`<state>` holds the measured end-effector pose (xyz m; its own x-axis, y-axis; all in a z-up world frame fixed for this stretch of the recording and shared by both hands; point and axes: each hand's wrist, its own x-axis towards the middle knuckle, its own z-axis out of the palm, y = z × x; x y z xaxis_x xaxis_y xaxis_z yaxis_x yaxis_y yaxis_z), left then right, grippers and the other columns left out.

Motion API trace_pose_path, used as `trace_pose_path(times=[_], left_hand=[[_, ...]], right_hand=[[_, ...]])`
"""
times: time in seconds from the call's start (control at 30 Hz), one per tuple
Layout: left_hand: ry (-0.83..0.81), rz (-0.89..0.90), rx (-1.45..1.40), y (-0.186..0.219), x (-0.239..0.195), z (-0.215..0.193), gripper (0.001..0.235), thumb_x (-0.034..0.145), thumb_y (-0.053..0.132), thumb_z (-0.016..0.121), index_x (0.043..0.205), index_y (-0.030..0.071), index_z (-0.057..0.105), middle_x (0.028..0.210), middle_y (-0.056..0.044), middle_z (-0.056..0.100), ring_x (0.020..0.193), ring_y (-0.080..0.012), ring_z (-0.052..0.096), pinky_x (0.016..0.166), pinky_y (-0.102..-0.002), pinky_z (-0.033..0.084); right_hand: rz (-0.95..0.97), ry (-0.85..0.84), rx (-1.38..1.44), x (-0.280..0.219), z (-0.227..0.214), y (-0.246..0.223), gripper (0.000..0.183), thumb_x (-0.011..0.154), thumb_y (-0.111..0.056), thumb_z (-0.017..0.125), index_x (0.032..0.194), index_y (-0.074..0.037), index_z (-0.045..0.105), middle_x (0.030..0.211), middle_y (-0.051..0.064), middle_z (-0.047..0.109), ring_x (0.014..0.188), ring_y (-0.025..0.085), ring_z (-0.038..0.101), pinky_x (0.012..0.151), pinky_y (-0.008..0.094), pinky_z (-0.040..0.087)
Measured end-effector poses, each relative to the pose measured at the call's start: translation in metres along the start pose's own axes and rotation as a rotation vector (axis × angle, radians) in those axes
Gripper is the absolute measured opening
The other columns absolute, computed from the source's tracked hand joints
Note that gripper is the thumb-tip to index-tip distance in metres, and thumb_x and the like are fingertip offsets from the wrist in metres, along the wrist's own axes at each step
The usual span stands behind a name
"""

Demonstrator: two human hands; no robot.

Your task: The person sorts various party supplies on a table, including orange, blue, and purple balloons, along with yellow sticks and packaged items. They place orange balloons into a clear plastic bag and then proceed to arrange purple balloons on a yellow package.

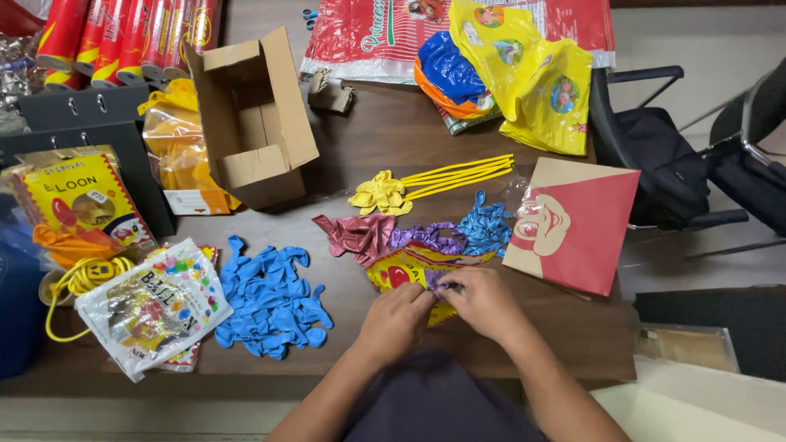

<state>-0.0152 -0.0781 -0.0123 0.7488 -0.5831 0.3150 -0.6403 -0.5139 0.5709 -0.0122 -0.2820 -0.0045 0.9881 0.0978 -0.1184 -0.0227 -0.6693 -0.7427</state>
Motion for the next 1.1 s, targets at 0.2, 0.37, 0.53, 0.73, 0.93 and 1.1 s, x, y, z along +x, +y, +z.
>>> trace_pose_path(times=[0.2,0.37,0.53,0.73,0.93,1.1], left_hand=[[-0.017,-0.049,0.034,0.010,0.006,0.012,0.020,0.081,0.011,0.065,0.100,0.007,0.062,0.092,-0.011,0.063,0.090,-0.0320,0.065,0.076,-0.045,0.052],[0.068,-0.100,0.094,0.012,-0.005,-0.006,0.026,0.078,0.008,0.064,0.104,0.004,0.062,0.096,-0.014,0.063,0.090,-0.0359,0.064,0.075,-0.047,0.052],[0.047,-0.325,0.190,0.011,-0.018,-0.034,0.014,0.081,0.006,0.065,0.094,0.005,0.060,0.087,-0.015,0.059,0.084,-0.0373,0.063,0.071,-0.049,0.052],[0.132,-0.365,0.219,-0.002,-0.027,-0.052,0.011,0.084,0.006,0.066,0.094,0.005,0.063,0.083,-0.015,0.058,0.079,-0.0369,0.062,0.068,-0.048,0.051],[0.095,-0.288,0.106,-0.024,-0.038,-0.069,0.007,0.087,0.009,0.069,0.090,0.005,0.063,0.083,-0.014,0.059,0.081,-0.0360,0.062,0.069,-0.048,0.050],[0.032,-0.189,-0.018,-0.038,-0.038,-0.073,0.008,0.083,0.006,0.068,0.090,0.006,0.064,0.086,-0.012,0.060,0.083,-0.0348,0.063,0.070,-0.047,0.050]], right_hand=[[-0.347,-0.087,-0.092,0.007,-0.015,0.021,0.020,0.082,-0.014,0.077,0.101,-0.007,0.078,0.092,0.013,0.077,0.084,0.029,0.071,0.074,0.038,0.055],[-0.120,-0.075,0.274,0.015,-0.031,0.030,0.022,0.089,-0.015,0.074,0.109,-0.007,0.077,0.094,0.004,0.076,0.073,0.012,0.064,0.065,0.027,0.052],[0.046,0.082,0.649,0.050,0.016,0.141,0.019,0.098,-0.012,0.072,0.113,-0.003,0.076,0.088,0.000,0.069,0.074,0.006,0.056,0.065,0.023,0.046],[0.099,0.164,0.259,0.063,0.071,0.177,0.028,0.087,-0.011,0.072,0.114,-0.005,0.071,0.092,0.003,0.073,0.074,0.009,0.069,0.068,0.026,0.054],[-0.202,0.562,-0.198,0.060,0.104,0.186,0.014,0.088,-0.011,0.076,0.102,-0.009,0.075,0.094,0.011,0.067,0.080,0.028,0.066,0.073,0.036,0.054],[0.128,0.534,0.013,0.045,0.092,0.169,0.013,0.091,-0.011,0.073,0.099,-0.002,0.072,0.090,0.010,0.067,0.062,0.016,0.061,0.061,0.031,0.050]])
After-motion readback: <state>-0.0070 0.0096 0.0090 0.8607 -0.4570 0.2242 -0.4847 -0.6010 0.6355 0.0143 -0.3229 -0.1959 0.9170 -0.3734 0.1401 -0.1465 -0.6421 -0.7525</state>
